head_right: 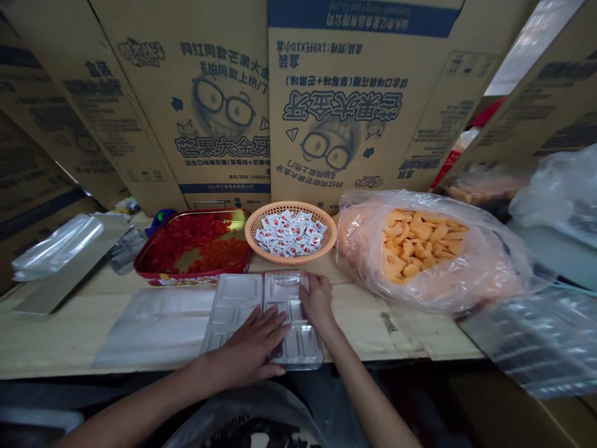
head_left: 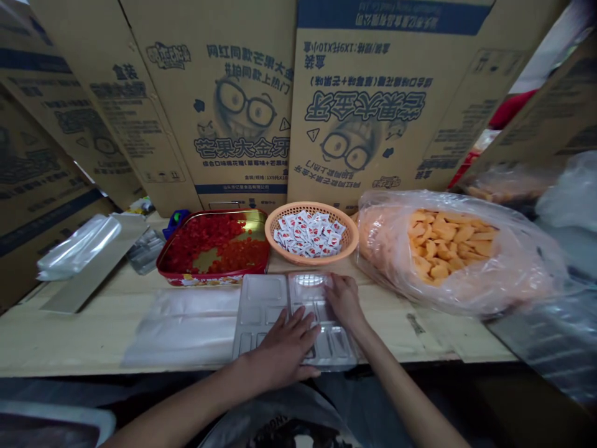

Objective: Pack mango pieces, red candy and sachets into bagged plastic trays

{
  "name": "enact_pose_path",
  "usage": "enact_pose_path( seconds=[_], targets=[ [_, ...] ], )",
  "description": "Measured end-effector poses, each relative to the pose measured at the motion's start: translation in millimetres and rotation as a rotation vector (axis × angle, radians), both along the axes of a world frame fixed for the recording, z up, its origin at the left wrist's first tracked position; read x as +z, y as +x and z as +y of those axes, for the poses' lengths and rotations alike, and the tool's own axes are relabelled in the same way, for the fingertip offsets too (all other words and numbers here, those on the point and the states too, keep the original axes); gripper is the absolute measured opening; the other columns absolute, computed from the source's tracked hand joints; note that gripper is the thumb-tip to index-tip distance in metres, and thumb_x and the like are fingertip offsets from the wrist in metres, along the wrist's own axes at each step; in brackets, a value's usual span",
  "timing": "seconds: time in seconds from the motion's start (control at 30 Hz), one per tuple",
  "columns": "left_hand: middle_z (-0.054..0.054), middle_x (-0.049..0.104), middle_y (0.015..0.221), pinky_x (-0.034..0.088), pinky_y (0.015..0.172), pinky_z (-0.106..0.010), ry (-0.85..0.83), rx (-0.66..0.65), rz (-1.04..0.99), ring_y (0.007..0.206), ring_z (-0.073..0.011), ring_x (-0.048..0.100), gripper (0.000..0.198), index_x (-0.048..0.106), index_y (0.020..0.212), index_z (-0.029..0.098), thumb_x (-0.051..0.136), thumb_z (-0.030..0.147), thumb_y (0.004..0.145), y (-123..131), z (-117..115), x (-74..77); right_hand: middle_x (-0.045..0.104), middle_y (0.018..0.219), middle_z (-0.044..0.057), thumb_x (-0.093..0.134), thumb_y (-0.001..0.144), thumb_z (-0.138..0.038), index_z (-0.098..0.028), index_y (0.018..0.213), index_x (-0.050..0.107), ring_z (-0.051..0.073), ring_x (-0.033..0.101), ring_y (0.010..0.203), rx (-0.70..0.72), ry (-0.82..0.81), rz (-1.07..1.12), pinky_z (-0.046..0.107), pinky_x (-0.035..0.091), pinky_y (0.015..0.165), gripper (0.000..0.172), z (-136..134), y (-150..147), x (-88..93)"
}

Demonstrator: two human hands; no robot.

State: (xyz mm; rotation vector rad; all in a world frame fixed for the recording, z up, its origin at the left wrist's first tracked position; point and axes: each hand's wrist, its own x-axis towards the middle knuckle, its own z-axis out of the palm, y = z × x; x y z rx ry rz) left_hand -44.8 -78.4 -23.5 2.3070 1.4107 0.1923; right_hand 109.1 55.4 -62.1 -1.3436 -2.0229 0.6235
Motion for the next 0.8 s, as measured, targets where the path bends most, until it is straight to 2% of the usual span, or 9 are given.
enact_pose_path(
  seconds=[0.07, 0.1, 0.17, 0.27, 0.33, 0.53, 0.67, 0.8],
  targets=[
    [-0.019, 0.024, 0.146, 0.009, 0.108, -0.054, -0.028, -0.046, 0.051, 0.137, -0.0308, 0.013, 0.075, 0.029, 0.138, 0.016, 0.053, 0.051, 0.076, -2.3, 1.6, -11.8, 0.052, 0.116, 0.020, 0.043, 0.079, -0.021, -0.012, 0.114, 0.056, 0.032, 0.049, 0.105, -0.083, 0.030, -0.163, 0.046, 0.040, 0.079, 0.038, -3.0, -0.6, -2.9],
    [-0.019, 0.023, 0.146, 0.009, 0.108, -0.054, -0.034, -0.060, 0.060, 0.136, -0.0309, 0.014, 0.075, 0.029, 0.138, 0.016, 0.052, 0.052, 0.076, -2.8, 1.5, -15.5, 0.049, 0.123, 0.019, 0.043, 0.080, -0.020, -0.014, 0.117, 0.054, 0.032, 0.046, 0.111, -0.080, 0.043, -0.212, 0.046, 0.039, 0.081, 0.039, -4.2, -0.8, -2.7],
    [-0.019, 0.022, 0.146, 0.010, 0.108, -0.054, -0.031, -0.074, 0.065, 0.136, -0.0314, 0.014, 0.072, 0.030, 0.138, 0.017, 0.050, 0.051, 0.078, -2.2, 1.1, -18.9, 0.047, 0.128, 0.016, 0.042, 0.083, -0.018, -0.017, 0.121, 0.051, 0.028, 0.043, 0.116, 0.032, 0.124, -0.289, 0.044, 0.036, 0.087, 0.039, -3.4, -2.6, -0.5],
    [-0.019, 0.021, 0.147, 0.011, 0.108, -0.054, -0.020, -0.088, 0.074, 0.136, -0.0333, 0.012, 0.068, 0.032, 0.137, 0.017, 0.048, 0.050, 0.080, 1.8, 1.4, -17.7, 0.054, 0.122, 0.014, 0.043, 0.084, -0.016, -0.016, 0.117, 0.054, 0.024, 0.047, 0.114, 0.220, 0.190, -0.363, 0.040, 0.032, 0.092, 0.034, 6.3, -7.8, 2.2],
    [-0.019, 0.019, 0.147, 0.013, 0.108, -0.052, -0.019, -0.105, 0.078, 0.136, -0.0346, 0.012, 0.066, 0.034, 0.136, 0.017, 0.048, 0.048, 0.080, 5.7, 1.3, -15.9, 0.058, 0.116, 0.014, 0.046, 0.084, -0.016, -0.015, 0.113, 0.057, 0.023, 0.050, 0.109, 0.284, 0.192, -0.408, 0.038, 0.032, 0.091, 0.031, 15.1, -9.9, 1.6],
    [-0.019, 0.021, 0.146, 0.017, 0.108, -0.052, 0.034, -0.168, 0.050, 0.135, -0.0349, 0.013, 0.059, 0.038, 0.133, 0.019, 0.045, 0.048, 0.083, 13.7, -2.2, -17.3, 0.062, 0.101, 0.013, 0.050, 0.083, -0.019, -0.016, 0.097, 0.065, 0.024, 0.052, 0.096, 0.257, 0.191, -0.454, 0.034, 0.034, 0.080, 0.021, 28.1, -5.7, -5.3],
    [-0.021, 0.020, 0.146, 0.018, 0.106, -0.055, 0.016, -0.183, 0.050, 0.134, -0.0383, 0.012, 0.061, 0.039, 0.132, 0.019, 0.045, 0.051, 0.081, 11.8, -1.8, -24.3, 0.062, 0.095, 0.012, 0.051, 0.083, -0.019, -0.015, 0.088, 0.065, 0.024, 0.051, 0.092, 0.265, 0.224, -0.461, 0.034, 0.032, 0.077, 0.016, 27.5, -4.8, -6.6],
    [-0.020, 0.020, 0.146, 0.017, 0.107, -0.054, -0.004, -0.185, 0.025, 0.135, -0.0367, 0.011, 0.062, 0.039, 0.133, 0.020, 0.045, 0.052, 0.081, 9.0, -1.4, -26.8, 0.062, 0.091, 0.010, 0.051, 0.082, -0.018, -0.016, 0.085, 0.064, 0.023, 0.051, 0.089, 0.254, 0.283, -0.422, 0.033, 0.029, 0.076, 0.013, 25.8, -3.5, -6.9]
  ],
)
